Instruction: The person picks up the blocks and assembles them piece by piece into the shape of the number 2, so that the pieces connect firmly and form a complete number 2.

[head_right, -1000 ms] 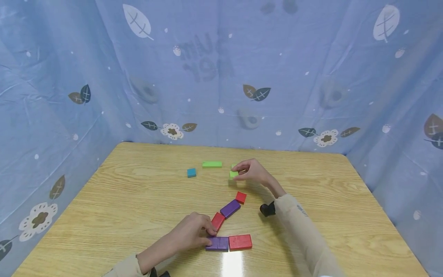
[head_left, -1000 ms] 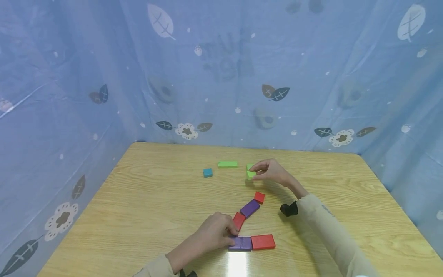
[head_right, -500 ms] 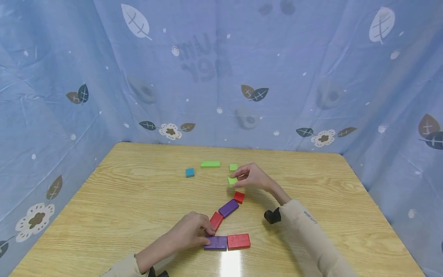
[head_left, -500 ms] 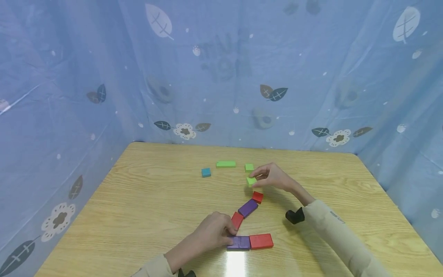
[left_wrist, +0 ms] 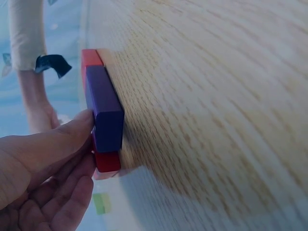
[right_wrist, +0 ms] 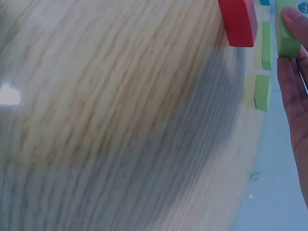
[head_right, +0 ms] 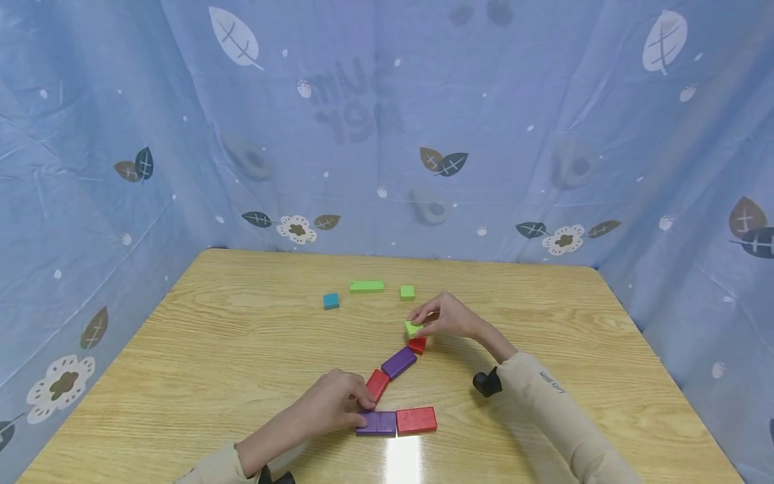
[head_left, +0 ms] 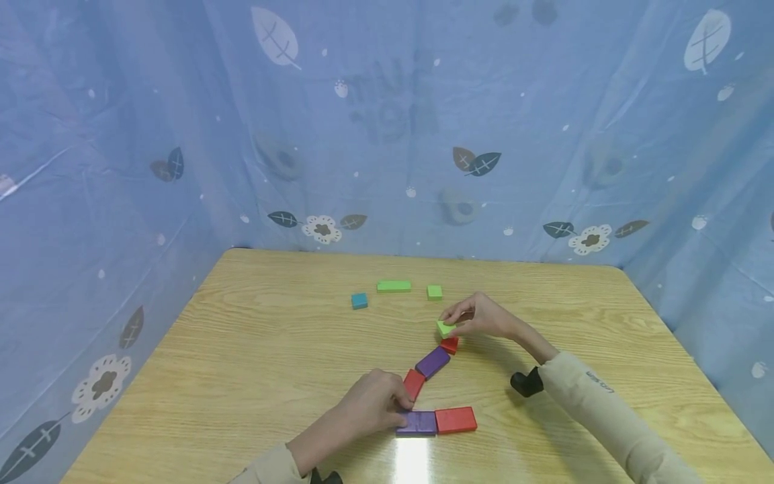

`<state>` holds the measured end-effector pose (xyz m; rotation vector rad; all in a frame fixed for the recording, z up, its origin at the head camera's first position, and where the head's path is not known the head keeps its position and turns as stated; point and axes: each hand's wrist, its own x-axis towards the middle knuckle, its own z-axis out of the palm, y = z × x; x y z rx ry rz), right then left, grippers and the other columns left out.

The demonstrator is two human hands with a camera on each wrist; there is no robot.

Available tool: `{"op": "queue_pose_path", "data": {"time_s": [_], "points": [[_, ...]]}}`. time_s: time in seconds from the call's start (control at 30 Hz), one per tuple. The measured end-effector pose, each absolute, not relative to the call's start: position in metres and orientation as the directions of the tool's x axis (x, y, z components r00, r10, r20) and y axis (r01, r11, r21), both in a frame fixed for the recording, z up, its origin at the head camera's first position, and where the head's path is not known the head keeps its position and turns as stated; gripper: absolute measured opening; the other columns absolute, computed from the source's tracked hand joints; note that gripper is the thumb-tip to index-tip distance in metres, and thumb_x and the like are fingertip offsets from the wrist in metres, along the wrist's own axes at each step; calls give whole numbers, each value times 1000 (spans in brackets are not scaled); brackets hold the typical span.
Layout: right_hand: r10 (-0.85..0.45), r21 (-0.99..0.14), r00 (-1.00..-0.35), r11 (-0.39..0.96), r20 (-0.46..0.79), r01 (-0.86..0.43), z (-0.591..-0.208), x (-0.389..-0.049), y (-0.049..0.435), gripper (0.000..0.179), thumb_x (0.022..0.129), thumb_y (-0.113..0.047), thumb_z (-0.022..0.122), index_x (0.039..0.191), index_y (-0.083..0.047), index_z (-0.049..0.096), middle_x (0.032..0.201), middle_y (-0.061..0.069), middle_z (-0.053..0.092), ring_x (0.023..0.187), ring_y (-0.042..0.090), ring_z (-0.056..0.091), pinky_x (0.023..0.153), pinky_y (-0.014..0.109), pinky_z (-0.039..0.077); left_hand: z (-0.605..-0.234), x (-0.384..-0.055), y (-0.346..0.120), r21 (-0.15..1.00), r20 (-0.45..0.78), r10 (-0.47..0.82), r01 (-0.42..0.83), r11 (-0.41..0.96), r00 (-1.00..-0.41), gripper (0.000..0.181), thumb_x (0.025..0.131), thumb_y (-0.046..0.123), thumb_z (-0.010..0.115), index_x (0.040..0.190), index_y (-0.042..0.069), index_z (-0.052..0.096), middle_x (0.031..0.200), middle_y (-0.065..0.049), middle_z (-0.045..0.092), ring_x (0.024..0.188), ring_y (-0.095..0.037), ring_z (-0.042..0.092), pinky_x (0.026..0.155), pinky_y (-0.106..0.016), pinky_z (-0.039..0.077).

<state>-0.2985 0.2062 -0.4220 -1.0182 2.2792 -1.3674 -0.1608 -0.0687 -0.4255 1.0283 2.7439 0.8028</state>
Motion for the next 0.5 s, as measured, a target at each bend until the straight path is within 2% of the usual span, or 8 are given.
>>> {"op": "queue_pose_path", "data": {"time_s": [0.17,0.33,0.5], "points": [[-700,-841,-705,308,117,-445,-427,-303,212,13,81,0,73,93,6,72,108,23,67,105,29,63,89,35,52,-426,-161,-69,515,90,640,586,626,-763,19,67,12,86,84,13,77,83,9,70,79,0,60,73,-14,48],[-661,-826,-744,361,101,-433,-429,-309,215,14,80,-1,74,94,4,73,109,20,68,108,33,61,91,33,51,-425,-161,-69,516,82,639,581,629,-765,19,68,12,86,85,14,77,83,10,70,79,1,60,73,-14,48],[-629,-820,-774,402,75,-406,-433,-312,216,16,79,-3,76,94,2,74,109,18,69,107,31,63,88,32,52,-424,-161,-69,525,82,641,580,623,-763,19,68,11,85,85,13,77,84,9,70,79,1,60,72,-14,48]]}}
